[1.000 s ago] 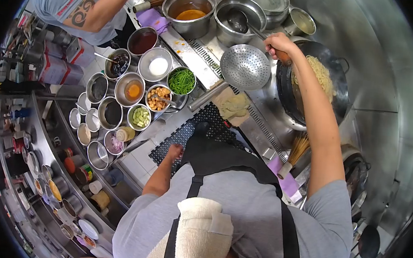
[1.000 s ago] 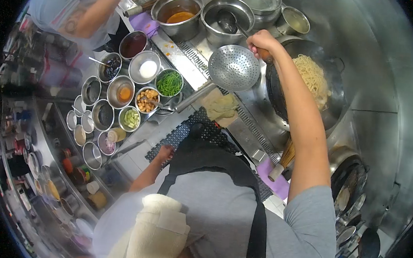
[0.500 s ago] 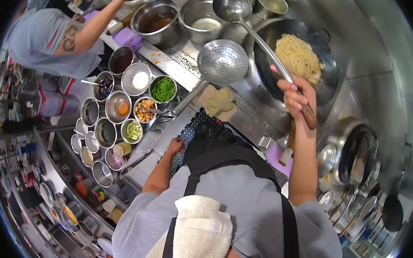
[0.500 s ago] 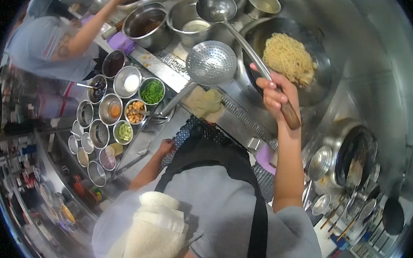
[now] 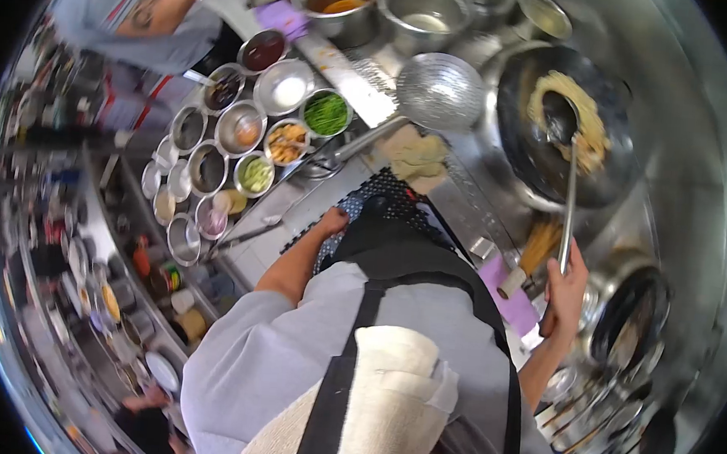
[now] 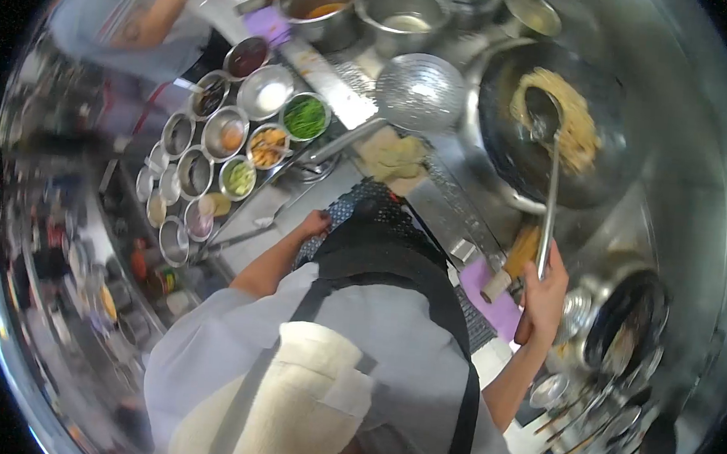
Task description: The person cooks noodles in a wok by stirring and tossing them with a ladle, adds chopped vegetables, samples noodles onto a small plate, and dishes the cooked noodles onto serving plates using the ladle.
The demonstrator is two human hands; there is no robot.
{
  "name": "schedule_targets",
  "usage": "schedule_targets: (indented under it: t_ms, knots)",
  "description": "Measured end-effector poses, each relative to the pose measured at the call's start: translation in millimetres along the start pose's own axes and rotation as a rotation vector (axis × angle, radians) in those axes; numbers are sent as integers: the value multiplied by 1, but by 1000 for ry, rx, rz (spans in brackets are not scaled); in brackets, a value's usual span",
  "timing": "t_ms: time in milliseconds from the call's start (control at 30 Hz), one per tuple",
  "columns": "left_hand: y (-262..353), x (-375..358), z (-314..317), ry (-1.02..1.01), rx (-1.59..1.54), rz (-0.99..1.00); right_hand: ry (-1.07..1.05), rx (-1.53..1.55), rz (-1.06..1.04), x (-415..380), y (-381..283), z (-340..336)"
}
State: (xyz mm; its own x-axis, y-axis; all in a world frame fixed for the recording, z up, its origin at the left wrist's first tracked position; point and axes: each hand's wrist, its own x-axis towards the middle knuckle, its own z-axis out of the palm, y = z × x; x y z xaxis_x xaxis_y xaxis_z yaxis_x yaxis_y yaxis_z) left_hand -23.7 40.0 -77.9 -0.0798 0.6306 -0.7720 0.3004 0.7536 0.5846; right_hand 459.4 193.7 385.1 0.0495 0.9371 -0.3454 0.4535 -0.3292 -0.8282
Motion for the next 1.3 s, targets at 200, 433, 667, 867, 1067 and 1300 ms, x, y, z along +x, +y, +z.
schedule_targets:
  t_ms: [200, 433, 667, 867, 1067, 1300]
  knots:
    - [163, -125, -88, -466, -76, 239, -232, 524, 70, -3, -21, 26]
    - [202, -134, -350, 890, 188, 566, -795, 954, 241, 20, -63, 92]
    - [137, -8, -534, 1205, 878, 406, -933, 630, 448, 30, -139, 195]
    - [146, -44, -538, 840, 1219, -39, -1017, 375, 431, 44, -181, 278]
    - [106, -79, -507, 328, 81, 89, -1151, 227, 249, 63, -193, 351]
    - [105, -133, -458, 340, -549, 141, -1134, -6, -64, 69, -201, 433]
